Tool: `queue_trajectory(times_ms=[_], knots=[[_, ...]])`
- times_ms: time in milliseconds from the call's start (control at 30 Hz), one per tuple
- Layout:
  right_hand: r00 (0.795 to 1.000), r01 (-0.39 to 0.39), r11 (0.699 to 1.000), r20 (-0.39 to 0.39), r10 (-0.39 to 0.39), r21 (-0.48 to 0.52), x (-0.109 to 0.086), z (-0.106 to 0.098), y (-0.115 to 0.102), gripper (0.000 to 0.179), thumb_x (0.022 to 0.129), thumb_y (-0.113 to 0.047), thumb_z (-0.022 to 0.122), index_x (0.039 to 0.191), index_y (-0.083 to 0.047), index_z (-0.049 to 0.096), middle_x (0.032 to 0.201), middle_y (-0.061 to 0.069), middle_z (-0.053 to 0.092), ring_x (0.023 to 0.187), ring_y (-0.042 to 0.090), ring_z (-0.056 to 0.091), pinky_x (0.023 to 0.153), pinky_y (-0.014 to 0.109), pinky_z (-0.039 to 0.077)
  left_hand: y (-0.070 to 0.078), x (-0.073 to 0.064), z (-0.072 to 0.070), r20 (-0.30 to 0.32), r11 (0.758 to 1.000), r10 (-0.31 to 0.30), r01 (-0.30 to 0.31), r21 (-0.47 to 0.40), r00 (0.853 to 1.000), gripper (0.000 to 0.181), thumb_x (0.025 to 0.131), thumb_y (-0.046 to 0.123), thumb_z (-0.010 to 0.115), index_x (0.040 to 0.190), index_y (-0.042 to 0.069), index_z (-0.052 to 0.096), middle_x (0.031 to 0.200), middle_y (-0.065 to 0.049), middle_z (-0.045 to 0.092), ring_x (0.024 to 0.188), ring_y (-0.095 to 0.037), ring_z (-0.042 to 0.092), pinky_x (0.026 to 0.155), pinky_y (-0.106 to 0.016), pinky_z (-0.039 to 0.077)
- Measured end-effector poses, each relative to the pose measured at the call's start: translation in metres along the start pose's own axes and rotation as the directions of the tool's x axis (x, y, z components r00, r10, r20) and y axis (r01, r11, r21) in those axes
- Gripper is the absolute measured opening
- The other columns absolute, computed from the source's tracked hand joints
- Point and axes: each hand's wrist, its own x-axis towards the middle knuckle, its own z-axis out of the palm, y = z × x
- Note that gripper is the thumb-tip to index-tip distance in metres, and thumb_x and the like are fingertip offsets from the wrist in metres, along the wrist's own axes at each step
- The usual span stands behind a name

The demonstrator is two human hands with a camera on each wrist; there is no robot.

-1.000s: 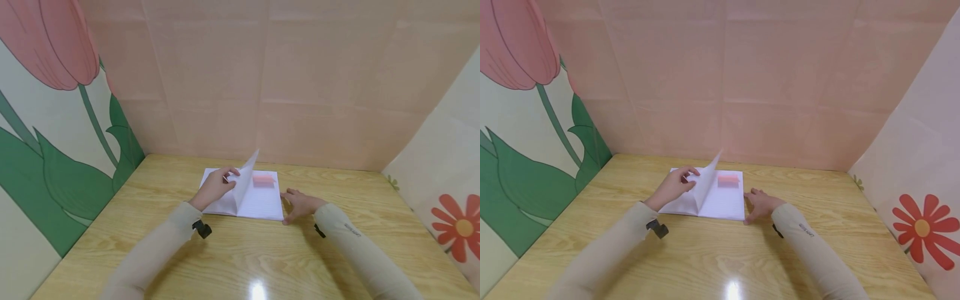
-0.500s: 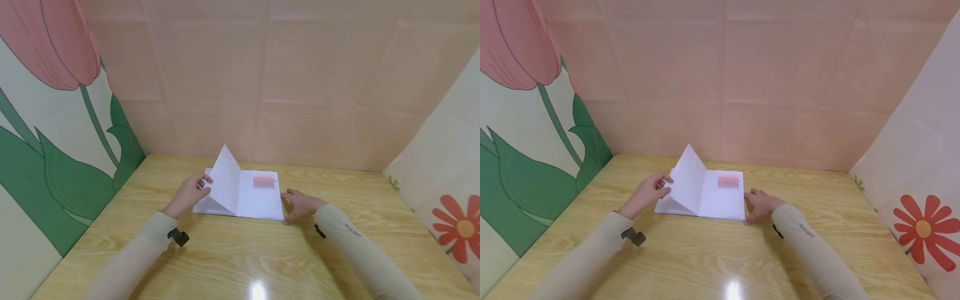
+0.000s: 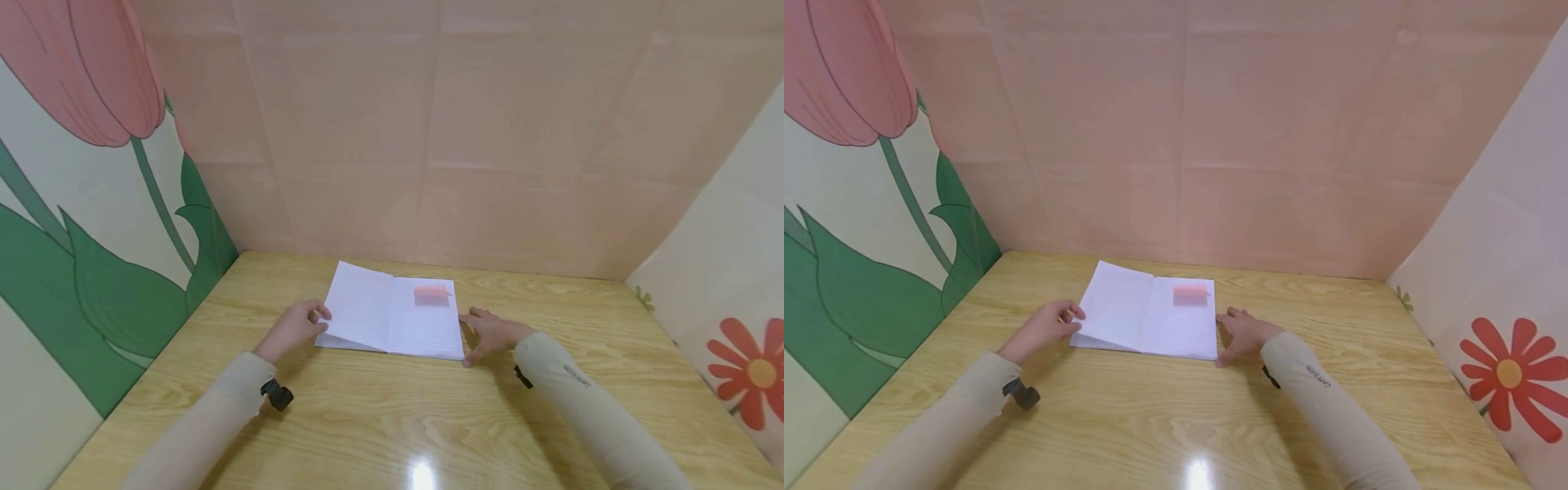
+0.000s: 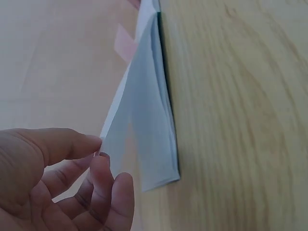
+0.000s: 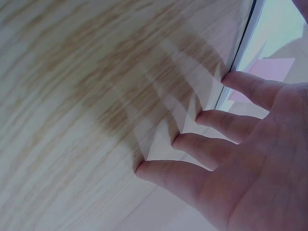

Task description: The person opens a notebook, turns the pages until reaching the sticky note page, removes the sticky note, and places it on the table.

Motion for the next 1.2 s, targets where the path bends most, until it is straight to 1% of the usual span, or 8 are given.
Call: queue_trajectory(times_ms=[167, 267, 400, 500, 633, 800, 1000, 1200], knots=[[1.000, 0.002, 1.000, 0.003, -0.002, 0.014, -0.002, -0.001, -0.001, 0.109, 0.072, -0.048, 0.081, 0.152, -0.002, 0.022, 0.157, 0.031, 0.004, 0.141, 0.055, 0.002, 0.105, 0.074, 0.011, -0.006, 0.001, 0.003, 0.053, 0.999, -0.043, 0.043, -0.008, 0.998, 0.012, 0.090, 0.007, 0.064, 0.101, 0.005, 0.065, 0.075, -0.007, 0.054, 0.062, -0.018, 0.052, 0.058, -0.027, 0.042], [1.000, -0.002, 1.000, 0.003, 0.001, 0.014, -0.002, -0.001, -0.001, 0.109, 0.072, -0.048, 0.081, 0.152, -0.002, 0.022, 0.157, 0.030, 0.004, 0.141, 0.055, 0.002, 0.105, 0.074, 0.011, -0.010, 0.003, 0.005, 0.081, 0.998, -0.066, 0.066, -0.004, 0.995, 0.011, 0.089, 0.007, 0.064, 0.101, 0.006, 0.065, 0.072, -0.005, 0.054, 0.060, -0.018, 0.053, 0.057, -0.027, 0.042], [1.000, 0.006, 1.000, -0.001, -0.006, 0.012, -0.003, -0.001, -0.001, 0.108, 0.073, -0.047, 0.081, 0.152, -0.001, 0.022, 0.157, 0.031, 0.004, 0.141, 0.055, 0.003, 0.105, 0.074, 0.011, -0.017, 0.007, 0.009, 0.105, 0.997, -0.078, 0.078, 0.003, 0.991, 0.010, 0.088, 0.006, 0.064, 0.098, 0.007, 0.065, 0.070, -0.004, 0.054, 0.060, -0.016, 0.052, 0.057, -0.027, 0.041], [1.000, 0.006, 1.000, 0.000, -0.006, 0.013, -0.004, -0.001, -0.003, 0.108, 0.073, -0.047, 0.080, 0.152, -0.001, 0.022, 0.157, 0.031, 0.004, 0.141, 0.055, 0.003, 0.105, 0.074, 0.011, -0.023, 0.009, 0.012, 0.107, 0.998, -0.051, 0.047, 0.031, 0.993, 0.009, 0.084, 0.004, 0.065, 0.093, 0.006, 0.065, 0.069, -0.002, 0.053, 0.061, -0.014, 0.050, 0.057, -0.026, 0.040], [1.000, -0.002, 1.000, 0.001, 0.002, 0.017, -0.006, -0.002, -0.005, 0.108, 0.073, -0.046, 0.081, 0.152, -0.002, 0.022, 0.157, 0.031, 0.004, 0.141, 0.055, 0.003, 0.105, 0.074, 0.012, -0.024, 0.010, 0.016, 0.099, 0.997, -0.024, 0.017, 0.078, 0.995, 0.010, 0.080, 0.003, 0.067, 0.089, 0.006, 0.065, 0.072, -0.003, 0.053, 0.066, -0.016, 0.049, 0.061, -0.027, 0.039], [1.000, -0.009, 1.000, 0.003, 0.009, 0.013, -0.006, -0.002, -0.006, 0.108, 0.074, -0.046, 0.081, 0.152, -0.002, 0.021, 0.157, 0.031, 0.004, 0.141, 0.055, 0.003, 0.105, 0.074, 0.012, -0.024, 0.012, 0.018, 0.091, 0.993, -0.045, 0.034, 0.116, 0.995, 0.013, 0.079, 0.002, 0.069, 0.090, 0.007, 0.065, 0.074, -0.004, 0.053, 0.068, -0.017, 0.049, 0.062, -0.028, 0.038], [1.000, -0.013, 1.000, 0.001, 0.013, 0.009, -0.004, -0.001, -0.005, 0.109, 0.073, -0.047, 0.081, 0.152, -0.002, 0.022, 0.157, 0.031, 0.004, 0.141, 0.055, 0.003, 0.105, 0.074, 0.011, -0.024, 0.013, 0.017, 0.085, 0.988, -0.054, 0.041, 0.152, 0.995, 0.015, 0.078, 0.005, 0.071, 0.092, 0.007, 0.064, 0.074, -0.003, 0.051, 0.068, -0.017, 0.047, 0.063, -0.028, 0.037], [1.000, -0.020, 1.000, -0.009, 0.020, 0.000, -0.001, 0.000, 0.000, 0.109, 0.071, -0.049, 0.081, 0.152, -0.004, 0.023, 0.157, 0.029, 0.005, 0.142, 0.054, 0.004, 0.106, 0.073, 0.011, -0.024, 0.013, 0.017, 0.097, 0.989, -0.061, 0.047, 0.137, 0.993, 0.016, 0.078, 0.005, 0.071, 0.092, 0.007, 0.063, 0.075, -0.004, 0.051, 0.068, -0.018, 0.047, 0.063, -0.029, 0.037]])
